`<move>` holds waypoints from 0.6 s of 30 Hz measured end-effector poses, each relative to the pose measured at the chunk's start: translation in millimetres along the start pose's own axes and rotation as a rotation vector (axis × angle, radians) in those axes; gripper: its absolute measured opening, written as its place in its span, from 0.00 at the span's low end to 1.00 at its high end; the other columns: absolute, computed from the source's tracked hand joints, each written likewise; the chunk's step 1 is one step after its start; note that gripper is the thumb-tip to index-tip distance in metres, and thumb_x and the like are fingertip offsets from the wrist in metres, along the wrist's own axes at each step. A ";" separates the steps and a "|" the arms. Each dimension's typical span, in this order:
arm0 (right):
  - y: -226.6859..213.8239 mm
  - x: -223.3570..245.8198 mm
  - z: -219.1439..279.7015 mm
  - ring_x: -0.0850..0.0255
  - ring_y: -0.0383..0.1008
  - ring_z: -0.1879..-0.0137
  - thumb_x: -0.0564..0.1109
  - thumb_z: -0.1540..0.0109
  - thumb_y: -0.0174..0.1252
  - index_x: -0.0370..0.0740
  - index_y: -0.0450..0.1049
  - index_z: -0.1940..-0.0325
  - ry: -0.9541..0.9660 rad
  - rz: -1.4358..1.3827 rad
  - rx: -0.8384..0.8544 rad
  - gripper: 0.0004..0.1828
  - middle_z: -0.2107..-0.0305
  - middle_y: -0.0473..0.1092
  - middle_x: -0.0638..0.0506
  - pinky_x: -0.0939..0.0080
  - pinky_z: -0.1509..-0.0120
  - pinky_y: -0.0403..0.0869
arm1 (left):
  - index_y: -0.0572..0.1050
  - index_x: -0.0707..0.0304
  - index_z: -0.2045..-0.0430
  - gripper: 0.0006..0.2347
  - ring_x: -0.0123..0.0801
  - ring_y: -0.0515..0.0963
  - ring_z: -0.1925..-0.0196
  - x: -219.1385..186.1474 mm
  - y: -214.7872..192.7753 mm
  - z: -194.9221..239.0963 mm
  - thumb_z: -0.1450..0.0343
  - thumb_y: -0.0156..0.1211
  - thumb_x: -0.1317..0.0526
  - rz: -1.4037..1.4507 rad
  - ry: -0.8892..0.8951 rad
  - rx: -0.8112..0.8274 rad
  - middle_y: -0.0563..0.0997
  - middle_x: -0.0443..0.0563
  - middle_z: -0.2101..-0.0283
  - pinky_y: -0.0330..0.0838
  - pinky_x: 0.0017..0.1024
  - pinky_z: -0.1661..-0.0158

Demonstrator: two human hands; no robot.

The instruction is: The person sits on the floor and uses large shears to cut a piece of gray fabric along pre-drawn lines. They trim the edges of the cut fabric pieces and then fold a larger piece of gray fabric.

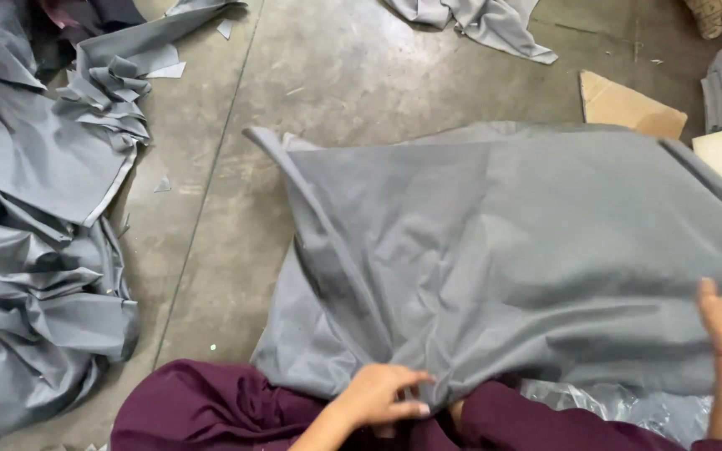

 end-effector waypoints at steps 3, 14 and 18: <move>39.3 90.5 13.4 0.42 0.65 0.36 0.53 0.38 0.64 0.35 0.70 0.34 -0.060 0.259 0.109 0.32 0.42 0.65 0.35 0.45 0.32 0.68 | 0.80 0.52 0.52 0.14 0.38 0.85 0.59 46.9 -53.4 -0.9 0.31 0.64 0.53 0.096 -0.217 -0.408 0.83 0.51 0.59 0.77 0.34 0.58; 185.3 157.7 97.1 0.35 0.53 0.26 0.74 0.47 0.59 0.57 0.56 0.24 -0.059 0.177 0.745 0.51 0.26 0.49 0.41 0.46 0.27 0.61 | 0.68 0.56 0.38 0.30 0.62 0.81 0.53 191.4 -82.9 48.3 0.38 0.67 0.57 -0.143 -0.771 -0.840 0.82 0.69 0.56 0.75 0.51 0.54; 181.4 95.5 99.2 0.43 0.56 0.24 0.72 0.47 0.60 0.59 0.56 0.23 0.088 0.143 0.835 0.50 0.24 0.47 0.44 0.45 0.30 0.64 | 0.67 0.54 0.38 0.29 0.61 0.82 0.57 108.9 -41.4 83.8 0.37 0.63 0.59 -0.151 -0.858 -0.767 0.83 0.67 0.60 0.75 0.51 0.56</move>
Point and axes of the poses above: each hand's wrist, its own z-axis away from the middle knuckle, its own y-axis out of the palm, x = y × z, the point moved 5 cm from there along -z, towards the middle knuckle
